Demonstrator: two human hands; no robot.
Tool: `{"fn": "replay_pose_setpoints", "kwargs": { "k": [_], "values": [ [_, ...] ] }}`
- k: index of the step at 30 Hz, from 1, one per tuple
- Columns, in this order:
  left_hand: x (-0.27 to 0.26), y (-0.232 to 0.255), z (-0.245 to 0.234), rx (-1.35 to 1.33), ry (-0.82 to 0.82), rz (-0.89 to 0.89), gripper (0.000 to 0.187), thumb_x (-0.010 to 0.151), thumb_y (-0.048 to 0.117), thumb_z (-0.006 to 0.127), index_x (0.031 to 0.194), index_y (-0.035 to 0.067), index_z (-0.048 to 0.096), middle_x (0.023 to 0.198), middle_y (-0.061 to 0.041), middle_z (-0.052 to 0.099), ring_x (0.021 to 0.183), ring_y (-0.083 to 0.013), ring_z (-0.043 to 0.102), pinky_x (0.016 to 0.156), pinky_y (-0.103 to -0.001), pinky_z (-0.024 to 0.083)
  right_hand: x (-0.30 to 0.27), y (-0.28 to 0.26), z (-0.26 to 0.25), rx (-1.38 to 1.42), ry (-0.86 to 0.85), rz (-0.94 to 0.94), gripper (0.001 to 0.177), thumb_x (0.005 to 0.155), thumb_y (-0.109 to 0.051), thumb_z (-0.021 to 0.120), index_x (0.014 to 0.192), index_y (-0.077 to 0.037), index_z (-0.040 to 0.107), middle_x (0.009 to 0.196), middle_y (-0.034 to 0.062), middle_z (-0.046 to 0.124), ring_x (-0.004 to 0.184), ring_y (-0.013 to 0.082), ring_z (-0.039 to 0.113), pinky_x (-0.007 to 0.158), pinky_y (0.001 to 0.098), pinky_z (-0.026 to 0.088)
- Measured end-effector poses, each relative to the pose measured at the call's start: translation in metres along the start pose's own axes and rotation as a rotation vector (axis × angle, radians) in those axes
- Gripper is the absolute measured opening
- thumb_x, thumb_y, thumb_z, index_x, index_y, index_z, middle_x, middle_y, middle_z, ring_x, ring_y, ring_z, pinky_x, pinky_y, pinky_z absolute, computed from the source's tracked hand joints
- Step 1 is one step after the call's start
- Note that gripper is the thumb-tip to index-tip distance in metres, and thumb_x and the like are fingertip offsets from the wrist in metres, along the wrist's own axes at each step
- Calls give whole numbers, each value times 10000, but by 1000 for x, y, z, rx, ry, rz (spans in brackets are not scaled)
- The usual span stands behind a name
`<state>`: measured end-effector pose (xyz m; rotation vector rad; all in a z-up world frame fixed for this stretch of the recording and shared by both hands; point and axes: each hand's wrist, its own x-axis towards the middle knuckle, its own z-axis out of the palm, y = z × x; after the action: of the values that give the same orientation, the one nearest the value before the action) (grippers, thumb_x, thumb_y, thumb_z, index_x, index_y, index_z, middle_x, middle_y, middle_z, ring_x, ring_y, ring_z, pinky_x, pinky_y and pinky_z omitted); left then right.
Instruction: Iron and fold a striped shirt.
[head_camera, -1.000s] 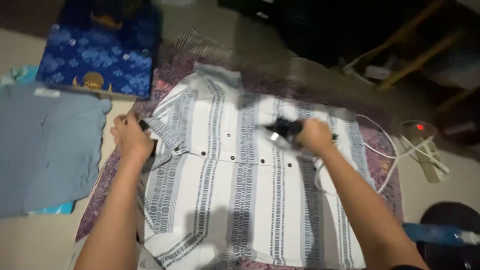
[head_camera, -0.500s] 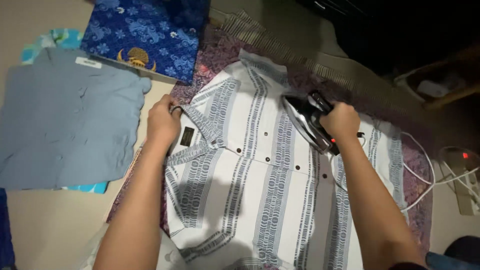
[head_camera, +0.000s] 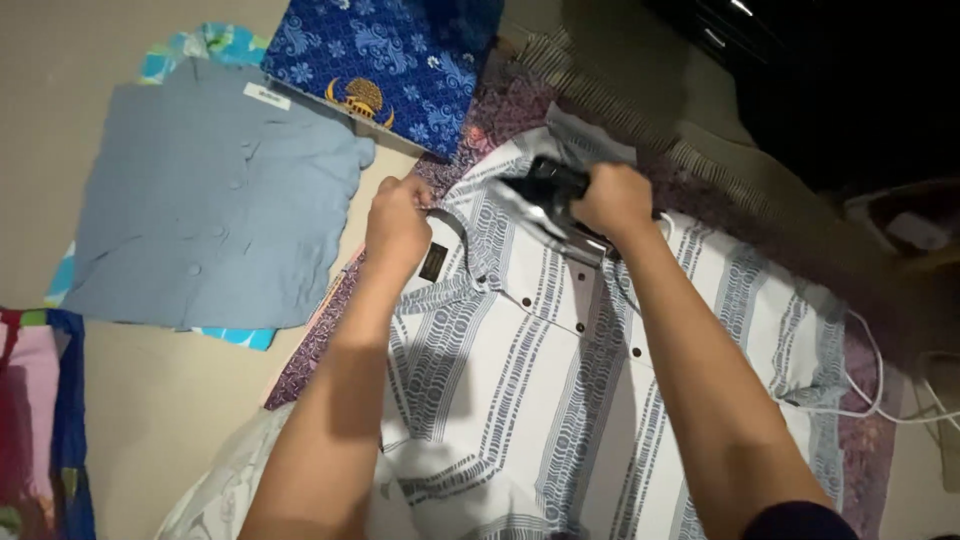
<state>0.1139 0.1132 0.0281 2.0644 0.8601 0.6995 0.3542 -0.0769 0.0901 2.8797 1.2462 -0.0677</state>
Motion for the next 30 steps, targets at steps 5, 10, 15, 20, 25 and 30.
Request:
{"fn": "replay_pose_setpoints", "kwargs": {
  "k": [5,10,15,20,25,30],
  "values": [
    [1,-1,2,40,-8,7,240,712,-139,579,835,58,642,959,-216,630,928,-435,632,811,-517,496,10,-23,12,70,48,-322,407,619,-146,770,1022,-163,827,886,182,755,820,404,718,777,498,572],
    [4,3,-2,128,-1,-12,433,676,-187,589,1051,30,572,1023,-196,678,981,-457,617,832,-540,477,10,-51,-9,118,-7,-114,401,636,-171,784,1035,-192,817,873,198,734,786,423,701,724,521,557],
    [-3,17,-2,234,59,-5,410,712,-125,623,1081,51,585,1073,-194,678,1001,-457,614,827,-533,488,24,-58,10,32,76,-172,402,701,-166,743,1097,-195,807,910,223,750,838,405,732,814,503,576],
    [-15,14,17,238,26,158,323,865,9,652,1155,149,665,1152,-187,661,1062,-419,623,878,-519,507,5,-18,13,-6,98,129,267,740,-211,754,931,-25,775,990,259,733,922,436,710,824,508,571],
    [-20,16,27,216,-135,25,432,831,277,783,1218,116,676,1234,-208,596,1088,-426,582,899,-531,499,-115,56,-31,3,16,392,452,673,-330,857,992,-24,762,905,278,719,861,461,705,808,538,547],
    [-28,16,40,364,-127,38,424,813,211,782,1214,103,696,1261,-199,582,1119,-414,569,946,-519,479,-138,284,41,-71,151,718,375,775,-257,818,979,55,779,986,308,737,967,457,727,818,511,584]
  ]
}}
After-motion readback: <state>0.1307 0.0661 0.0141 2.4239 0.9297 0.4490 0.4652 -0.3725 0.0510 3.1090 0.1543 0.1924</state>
